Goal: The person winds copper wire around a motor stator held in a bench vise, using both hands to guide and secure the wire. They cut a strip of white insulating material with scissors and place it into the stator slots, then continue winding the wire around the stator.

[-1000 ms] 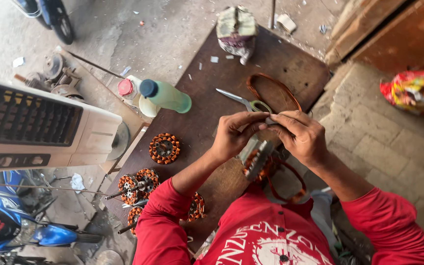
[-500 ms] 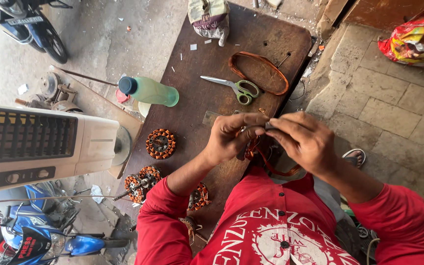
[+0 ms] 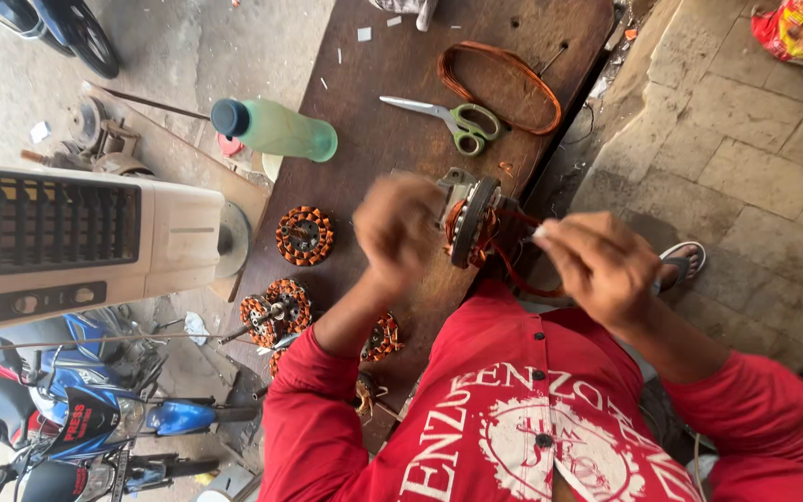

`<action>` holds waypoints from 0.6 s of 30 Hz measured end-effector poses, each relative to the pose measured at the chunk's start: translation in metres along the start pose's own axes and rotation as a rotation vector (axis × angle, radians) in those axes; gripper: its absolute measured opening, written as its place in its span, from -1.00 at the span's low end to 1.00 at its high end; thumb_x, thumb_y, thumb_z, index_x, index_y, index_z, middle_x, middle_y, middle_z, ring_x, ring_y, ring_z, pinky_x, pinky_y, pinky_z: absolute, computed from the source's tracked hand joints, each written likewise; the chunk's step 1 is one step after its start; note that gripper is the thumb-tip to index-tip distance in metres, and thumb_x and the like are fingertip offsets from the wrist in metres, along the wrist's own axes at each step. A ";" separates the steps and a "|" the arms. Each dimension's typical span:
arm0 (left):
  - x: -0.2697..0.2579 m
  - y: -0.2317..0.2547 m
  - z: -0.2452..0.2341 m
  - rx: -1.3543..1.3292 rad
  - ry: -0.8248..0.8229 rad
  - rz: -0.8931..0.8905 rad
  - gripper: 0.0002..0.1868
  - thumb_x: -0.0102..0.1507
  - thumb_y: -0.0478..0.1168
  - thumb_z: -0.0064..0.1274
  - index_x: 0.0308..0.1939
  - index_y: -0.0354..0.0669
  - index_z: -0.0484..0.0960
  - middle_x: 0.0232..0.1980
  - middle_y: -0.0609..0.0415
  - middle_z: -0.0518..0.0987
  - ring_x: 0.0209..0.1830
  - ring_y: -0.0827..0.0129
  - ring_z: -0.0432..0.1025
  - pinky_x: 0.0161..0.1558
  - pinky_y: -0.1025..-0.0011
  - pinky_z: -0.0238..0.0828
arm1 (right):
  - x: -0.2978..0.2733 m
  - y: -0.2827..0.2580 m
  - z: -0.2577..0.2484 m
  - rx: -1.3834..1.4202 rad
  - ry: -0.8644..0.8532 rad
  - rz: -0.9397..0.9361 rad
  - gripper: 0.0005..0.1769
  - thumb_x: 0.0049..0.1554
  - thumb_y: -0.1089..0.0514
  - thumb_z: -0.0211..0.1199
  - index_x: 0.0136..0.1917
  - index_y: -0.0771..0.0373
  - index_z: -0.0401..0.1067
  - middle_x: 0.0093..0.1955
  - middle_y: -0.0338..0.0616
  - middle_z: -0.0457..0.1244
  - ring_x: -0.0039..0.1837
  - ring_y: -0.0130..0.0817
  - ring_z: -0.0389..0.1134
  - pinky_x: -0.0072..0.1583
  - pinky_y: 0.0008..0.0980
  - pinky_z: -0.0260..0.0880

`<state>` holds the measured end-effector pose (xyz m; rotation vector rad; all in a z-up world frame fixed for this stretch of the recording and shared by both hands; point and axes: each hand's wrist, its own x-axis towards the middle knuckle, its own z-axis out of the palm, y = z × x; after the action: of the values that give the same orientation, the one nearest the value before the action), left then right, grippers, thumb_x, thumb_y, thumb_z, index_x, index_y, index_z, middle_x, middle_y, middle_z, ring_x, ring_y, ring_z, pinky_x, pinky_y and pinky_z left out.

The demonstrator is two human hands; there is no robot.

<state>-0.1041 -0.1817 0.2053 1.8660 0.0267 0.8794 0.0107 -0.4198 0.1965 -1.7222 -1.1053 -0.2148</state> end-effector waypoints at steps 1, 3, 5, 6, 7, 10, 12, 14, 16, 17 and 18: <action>-0.005 -0.014 -0.005 0.085 0.128 -0.296 -0.87 0.46 -0.38 0.00 0.05 -0.28 0.62 -0.02 0.03 0.60 -0.11 0.34 0.49 -0.01 0.44 0.46 | -0.003 0.010 0.009 -0.037 -0.019 0.036 -0.74 0.13 0.32 0.52 0.08 0.34 0.55 -0.04 -0.05 0.38 -0.06 -0.24 0.44 -0.04 -0.31 0.47; -0.014 -0.046 -0.005 0.063 0.042 -0.457 -0.83 0.40 -0.35 0.07 0.06 -0.25 0.66 0.04 0.01 0.63 0.00 0.29 0.52 0.08 0.39 0.49 | -0.012 0.027 0.027 -0.109 -0.060 0.118 -0.75 0.15 0.32 0.48 0.11 0.33 0.59 0.00 -0.03 0.39 -0.03 -0.18 0.45 0.00 -0.26 0.47; -0.032 -0.071 0.001 0.049 -0.076 -0.501 -0.79 0.35 -0.34 0.14 0.07 -0.22 0.69 0.14 -0.01 0.63 0.15 0.23 0.51 0.22 0.33 0.46 | -0.023 0.041 0.042 -0.132 -0.106 0.069 -0.79 0.12 0.27 0.49 0.04 0.28 0.61 -0.03 -0.10 0.39 -0.06 -0.16 0.45 -0.02 -0.23 0.47; -0.042 -0.079 0.005 0.047 -0.147 -0.460 -0.76 0.32 -0.34 0.18 0.07 -0.22 0.69 0.21 -0.03 0.61 0.25 0.20 0.49 0.31 0.29 0.41 | -0.029 0.044 0.048 -0.142 -0.131 0.045 -0.82 0.10 0.25 0.50 0.01 0.25 0.62 -0.05 -0.14 0.40 -0.07 -0.15 0.45 -0.02 -0.22 0.46; -0.050 -0.087 0.008 0.047 -0.216 -0.415 -0.74 0.29 -0.34 0.21 0.08 -0.21 0.70 0.27 -0.04 0.59 0.36 0.16 0.46 0.40 0.26 0.36 | -0.032 0.047 0.053 -0.131 -0.123 0.031 -0.82 0.11 0.24 0.49 0.01 0.25 0.61 -0.03 -0.12 0.39 -0.05 -0.15 0.45 -0.01 -0.22 0.47; -0.064 -0.102 0.014 0.015 -0.269 -0.437 -0.63 0.19 -0.34 0.28 0.08 -0.24 0.68 0.38 -0.08 0.50 0.55 0.10 0.26 0.48 0.19 0.20 | -0.034 0.052 0.064 -0.117 -0.107 -0.011 -0.82 0.12 0.21 0.48 0.00 0.26 0.58 -0.01 -0.10 0.38 -0.02 -0.14 0.45 0.02 -0.23 0.49; -0.069 -0.109 0.016 -0.028 -0.266 -0.460 -0.68 0.21 -0.32 0.29 0.05 -0.21 0.70 0.41 -0.05 0.50 0.58 0.09 0.24 0.50 0.20 0.22 | -0.032 0.054 0.068 -0.125 -0.117 -0.036 -0.82 0.12 0.22 0.47 0.00 0.26 0.58 -0.03 -0.12 0.37 -0.02 -0.14 0.45 0.03 -0.22 0.49; -0.073 -0.113 0.015 -0.036 -0.271 -0.459 -0.72 0.23 -0.31 0.29 0.03 -0.18 0.72 0.43 -0.04 0.50 0.60 0.09 0.24 0.51 0.19 0.23 | -0.031 0.054 0.072 -0.149 -0.164 -0.024 -0.84 0.13 0.24 0.48 0.00 0.27 0.60 -0.07 -0.13 0.36 -0.06 -0.16 0.43 -0.01 -0.22 0.47; -0.077 -0.115 0.014 -0.012 -0.285 -0.432 -0.74 0.25 -0.32 0.30 0.03 -0.16 0.74 0.44 -0.04 0.49 0.60 0.08 0.25 0.52 0.19 0.23 | -0.032 0.053 0.075 -0.155 -0.192 -0.017 -0.84 0.14 0.25 0.48 0.00 0.28 0.61 -0.09 -0.13 0.37 -0.08 -0.18 0.43 -0.02 -0.22 0.46; -0.079 -0.116 0.015 -0.010 -0.287 -0.432 -0.72 0.23 -0.31 0.32 0.04 -0.16 0.74 0.44 -0.04 0.48 0.60 0.08 0.24 0.52 0.17 0.23 | -0.033 0.053 0.075 -0.149 -0.197 -0.014 -0.84 0.14 0.25 0.48 0.00 0.28 0.60 -0.08 -0.13 0.37 -0.08 -0.18 0.43 -0.02 -0.22 0.46; -0.081 -0.116 0.017 -0.008 -0.289 -0.431 -0.69 0.21 -0.31 0.34 0.04 -0.15 0.73 0.44 -0.03 0.48 0.59 0.08 0.23 0.53 0.16 0.22 | -0.032 0.054 0.075 -0.144 -0.202 -0.011 -0.85 0.15 0.25 0.48 0.01 0.29 0.60 -0.08 -0.12 0.37 -0.07 -0.18 0.44 -0.02 -0.22 0.46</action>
<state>-0.1123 -0.1722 0.0630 1.8661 0.2363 0.3114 0.0074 -0.3790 0.1073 -1.8976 -1.2726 -0.1319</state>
